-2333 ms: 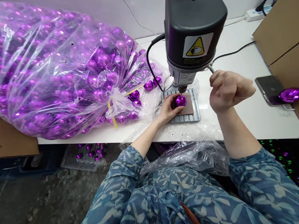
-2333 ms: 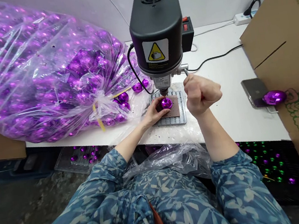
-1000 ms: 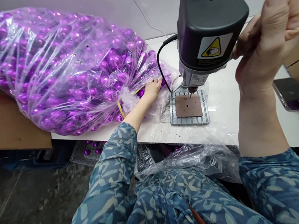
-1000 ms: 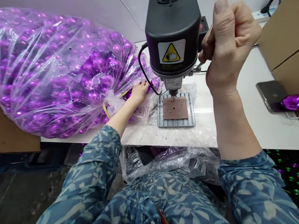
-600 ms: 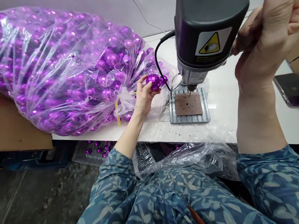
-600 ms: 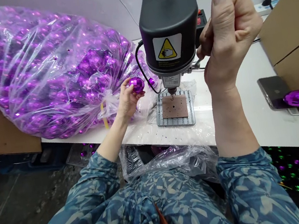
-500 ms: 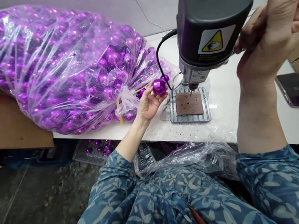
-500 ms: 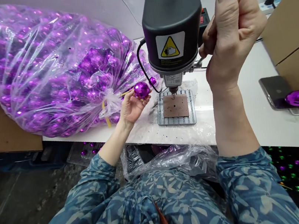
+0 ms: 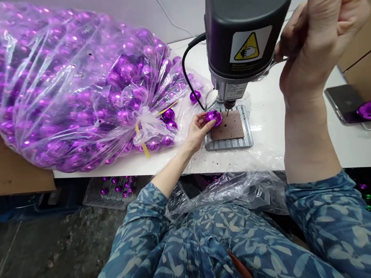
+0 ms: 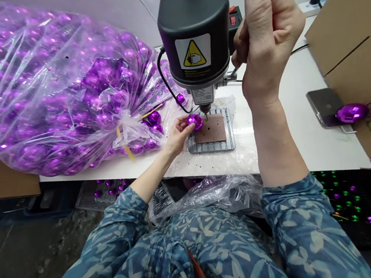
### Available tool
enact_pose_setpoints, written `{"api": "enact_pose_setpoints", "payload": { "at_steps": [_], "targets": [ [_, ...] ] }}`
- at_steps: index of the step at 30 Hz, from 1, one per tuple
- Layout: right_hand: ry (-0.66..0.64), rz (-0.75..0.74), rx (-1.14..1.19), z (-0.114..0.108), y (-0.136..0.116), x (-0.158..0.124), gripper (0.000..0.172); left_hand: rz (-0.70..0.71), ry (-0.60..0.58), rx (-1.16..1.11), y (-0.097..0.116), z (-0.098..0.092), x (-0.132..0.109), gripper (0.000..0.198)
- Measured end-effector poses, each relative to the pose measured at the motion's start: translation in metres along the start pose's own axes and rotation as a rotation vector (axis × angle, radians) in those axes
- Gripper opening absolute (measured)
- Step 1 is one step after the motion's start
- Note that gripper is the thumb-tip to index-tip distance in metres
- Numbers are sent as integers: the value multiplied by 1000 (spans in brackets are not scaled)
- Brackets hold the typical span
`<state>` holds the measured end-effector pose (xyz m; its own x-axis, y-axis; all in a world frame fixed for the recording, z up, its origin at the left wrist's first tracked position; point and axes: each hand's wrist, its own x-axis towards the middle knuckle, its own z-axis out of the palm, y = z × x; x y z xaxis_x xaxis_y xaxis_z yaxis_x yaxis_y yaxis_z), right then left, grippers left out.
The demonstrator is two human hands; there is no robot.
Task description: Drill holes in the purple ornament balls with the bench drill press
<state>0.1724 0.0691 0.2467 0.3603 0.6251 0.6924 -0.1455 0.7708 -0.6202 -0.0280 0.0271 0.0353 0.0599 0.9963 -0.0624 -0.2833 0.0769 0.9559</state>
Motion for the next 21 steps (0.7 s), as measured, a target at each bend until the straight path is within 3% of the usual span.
{"api": "enact_pose_setpoints", "payload": {
  "at_steps": [10, 15, 21],
  "targets": [
    [-23, 7, -73, -1, -4, -2, 70, 98, -108, 237, -22, 11, 23, 62],
    [-23, -6, -67, -2, 0, 0, 79, 177, -126, 413, -16, 16, 16, 60],
    [-6, -33, -68, -2, 6, 1, 77, 227, -155, 407, -9, 26, 0, 58]
  ]
}}
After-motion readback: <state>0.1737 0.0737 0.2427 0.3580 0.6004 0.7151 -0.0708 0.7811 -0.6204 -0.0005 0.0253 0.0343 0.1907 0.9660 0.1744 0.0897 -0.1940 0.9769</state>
